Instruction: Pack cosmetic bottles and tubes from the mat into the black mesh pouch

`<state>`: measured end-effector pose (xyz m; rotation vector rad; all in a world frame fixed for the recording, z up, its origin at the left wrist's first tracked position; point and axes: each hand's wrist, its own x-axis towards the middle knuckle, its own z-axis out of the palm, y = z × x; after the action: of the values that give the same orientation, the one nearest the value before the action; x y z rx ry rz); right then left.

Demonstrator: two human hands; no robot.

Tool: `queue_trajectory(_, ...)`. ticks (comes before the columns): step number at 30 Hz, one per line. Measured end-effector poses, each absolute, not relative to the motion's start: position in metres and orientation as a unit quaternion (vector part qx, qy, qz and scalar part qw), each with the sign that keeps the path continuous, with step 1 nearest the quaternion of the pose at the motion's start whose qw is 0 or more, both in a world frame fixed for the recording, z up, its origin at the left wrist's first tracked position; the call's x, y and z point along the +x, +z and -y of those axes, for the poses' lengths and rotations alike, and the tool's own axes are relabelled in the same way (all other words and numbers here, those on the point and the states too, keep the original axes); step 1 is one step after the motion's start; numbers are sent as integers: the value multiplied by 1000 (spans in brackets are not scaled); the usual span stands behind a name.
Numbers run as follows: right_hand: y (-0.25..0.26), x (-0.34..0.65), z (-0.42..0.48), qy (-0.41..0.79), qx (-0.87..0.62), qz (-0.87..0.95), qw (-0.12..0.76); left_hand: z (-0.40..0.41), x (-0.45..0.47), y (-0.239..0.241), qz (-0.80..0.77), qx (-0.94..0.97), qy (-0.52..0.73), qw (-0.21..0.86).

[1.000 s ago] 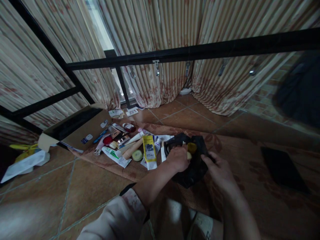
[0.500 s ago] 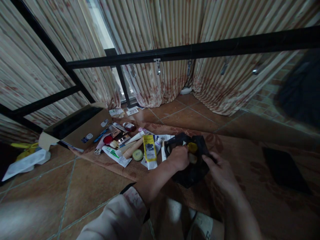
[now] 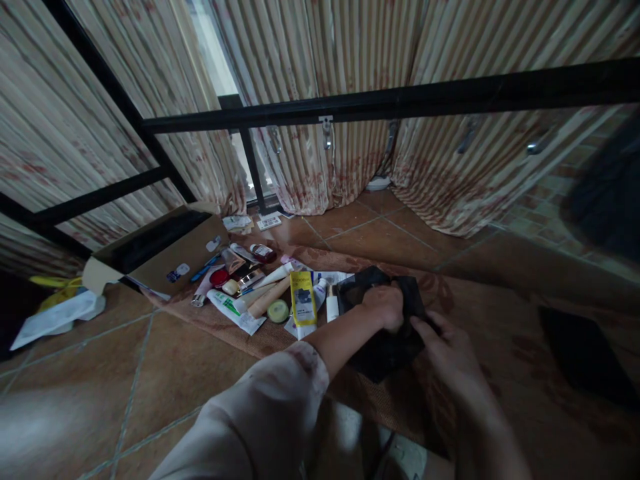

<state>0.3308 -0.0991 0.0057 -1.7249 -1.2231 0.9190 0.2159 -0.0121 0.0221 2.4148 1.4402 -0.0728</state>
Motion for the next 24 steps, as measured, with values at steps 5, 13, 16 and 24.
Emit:
queue_trajectory(5,8,330,99,352,-696,489,390,11,218,13,-491,857,-21,154)
queue_trajectory(13,0,335,100,345,-696,486,402,34,204,34,-448,882,52,132)
queue_trajectory(16,-1,333,100,350,-693,474,415,49,189,55,-432,887,73,148)
queue_trajectory(24,4,331,100,357,-719,447,393,98,98,71,-443,625,386,514)
